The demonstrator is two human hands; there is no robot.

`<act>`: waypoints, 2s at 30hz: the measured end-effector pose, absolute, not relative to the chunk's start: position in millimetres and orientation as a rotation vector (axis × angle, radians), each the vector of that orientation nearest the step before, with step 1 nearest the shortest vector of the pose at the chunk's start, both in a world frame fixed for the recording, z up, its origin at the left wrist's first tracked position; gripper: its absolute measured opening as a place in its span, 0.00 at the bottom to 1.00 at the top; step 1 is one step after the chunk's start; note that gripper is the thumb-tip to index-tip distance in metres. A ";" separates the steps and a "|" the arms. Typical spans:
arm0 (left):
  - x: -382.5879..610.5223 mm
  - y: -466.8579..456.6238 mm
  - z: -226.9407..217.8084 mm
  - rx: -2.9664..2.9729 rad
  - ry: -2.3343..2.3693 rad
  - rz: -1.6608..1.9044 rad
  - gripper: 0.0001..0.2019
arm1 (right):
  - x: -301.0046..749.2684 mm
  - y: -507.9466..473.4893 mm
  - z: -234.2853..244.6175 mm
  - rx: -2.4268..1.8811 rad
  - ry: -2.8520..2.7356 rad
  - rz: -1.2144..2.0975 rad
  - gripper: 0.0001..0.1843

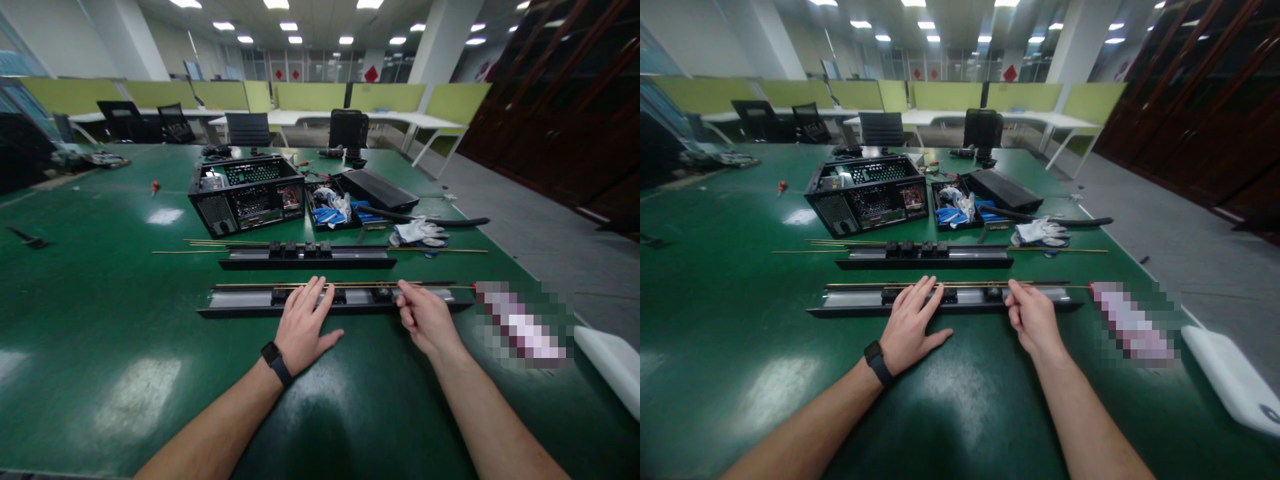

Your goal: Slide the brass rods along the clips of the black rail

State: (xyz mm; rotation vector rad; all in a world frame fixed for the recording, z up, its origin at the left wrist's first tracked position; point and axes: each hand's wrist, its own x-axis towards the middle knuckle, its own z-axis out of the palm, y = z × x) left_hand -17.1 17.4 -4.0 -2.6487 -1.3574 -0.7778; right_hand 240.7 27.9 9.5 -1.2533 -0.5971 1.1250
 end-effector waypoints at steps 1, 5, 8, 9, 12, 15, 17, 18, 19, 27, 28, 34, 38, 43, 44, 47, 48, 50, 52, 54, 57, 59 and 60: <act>-16.9 17.4 -4.4 -2.648 -1.359 -0.779 0.40 | 239.6 27.8 8.9 -1.253 -0.612 1.142 0.23; -16.5 17.4 -5.2 -2.644 -1.364 -0.773 0.40 | 234.8 27.9 7.2 -1.253 -0.634 1.174 0.22; -17.0 17.8 -4.7 -2.647 -1.361 -0.758 0.40 | 234.9 28.2 6.6 -1.238 -0.623 1.189 0.22; -17.2 18.0 -4.6 -2.649 -1.359 -0.754 0.39 | 235.5 28.3 6.7 -1.232 -0.618 1.198 0.22; -17.6 18.4 -4.5 -2.656 -1.352 -0.754 0.39 | 237.5 28.5 7.6 -1.218 -0.592 1.210 0.21; -17.4 18.4 -4.3 -2.663 -1.350 -0.751 0.39 | 238.7 28.7 9.6 -1.219 -0.568 1.196 0.20; -17.0 18.3 -3.9 -2.663 -1.355 -0.749 0.39 | 239.3 28.9 11.1 -1.227 -0.554 1.186 0.19; -16.9 18.3 -3.6 -2.663 -1.356 -0.749 0.39 | 239.8 29.0 11.7 -1.231 -0.547 1.183 0.19; -16.8 18.3 -3.3 -2.663 -1.358 -0.750 0.39 | 240.3 29.1 12.2 -1.232 -0.541 1.182 0.19; -17.3 18.8 -3.5 -2.656 -1.358 -0.772 0.40 | 243.4 28.1 14.4 -1.252 -0.527 1.162 0.19; -17.3 18.7 -3.7 -2.654 -1.357 -0.776 0.40 | 243.5 28.0 14.2 -1.254 -0.532 1.159 0.19; -17.1 17.7 -3.3 -2.659 -1.362 -0.766 0.39 | 244.4 28.1 10.1 -1.254 -0.588 1.159 0.21; -17.7 17.5 -2.7 -2.661 -1.366 -0.759 0.39 | 245.6 29.1 7.6 -1.256 -0.601 1.167 0.21; -18.2 17.1 -2.6 -2.657 -1.361 -0.758 0.39 | 248.6 30.3 8.2 -1.280 -0.578 1.154 0.21; -18.2 17.1 -2.8 -2.658 -1.363 -0.756 0.39 | 249.4 30.3 8.8 -1.283 -0.570 1.145 0.21; -18.2 17.2 -3.6 -2.657 -1.371 -0.765 0.39 | 251.7 29.8 10.9 -1.285 -0.546 1.128 0.21; -18.1 17.2 -3.8 -2.659 -1.373 -0.767 0.39 | 252.1 29.6 11.5 -1.285 -0.543 1.128 0.21; -18.1 17.3 -3.9 -2.661 -1.378 -0.771 0.39 | 251.5 29.0 12.5 -1.281 -0.543 1.118 0.21; -18.0 17.4 -3.6 -2.662 -1.376 -0.776 0.39 | 249.3 28.1 12.7 -1.274 -0.547 1.105 0.22; -18.0 17.4 -3.1 -2.664 -1.365 -0.784 0.39 | 245.4 27.0 12.2 -1.271 -0.558 1.117 0.22; -17.7 17.3 -3.1 -2.663 -1.363 -0.794 0.39 | 238.4 25.7 10.7 -1.276 -0.596 1.161 0.22; -17.5 17.3 -3.4 -2.661 -1.374 -0.791 0.40 | 234.8 25.5 10.0 -1.280 -0.621 1.170 0.22; -17.5 17.4 -3.5 -2.661 -1.378 -0.786 0.40 | 233.8 25.7 10.0 -1.281 -0.625 1.176 0.23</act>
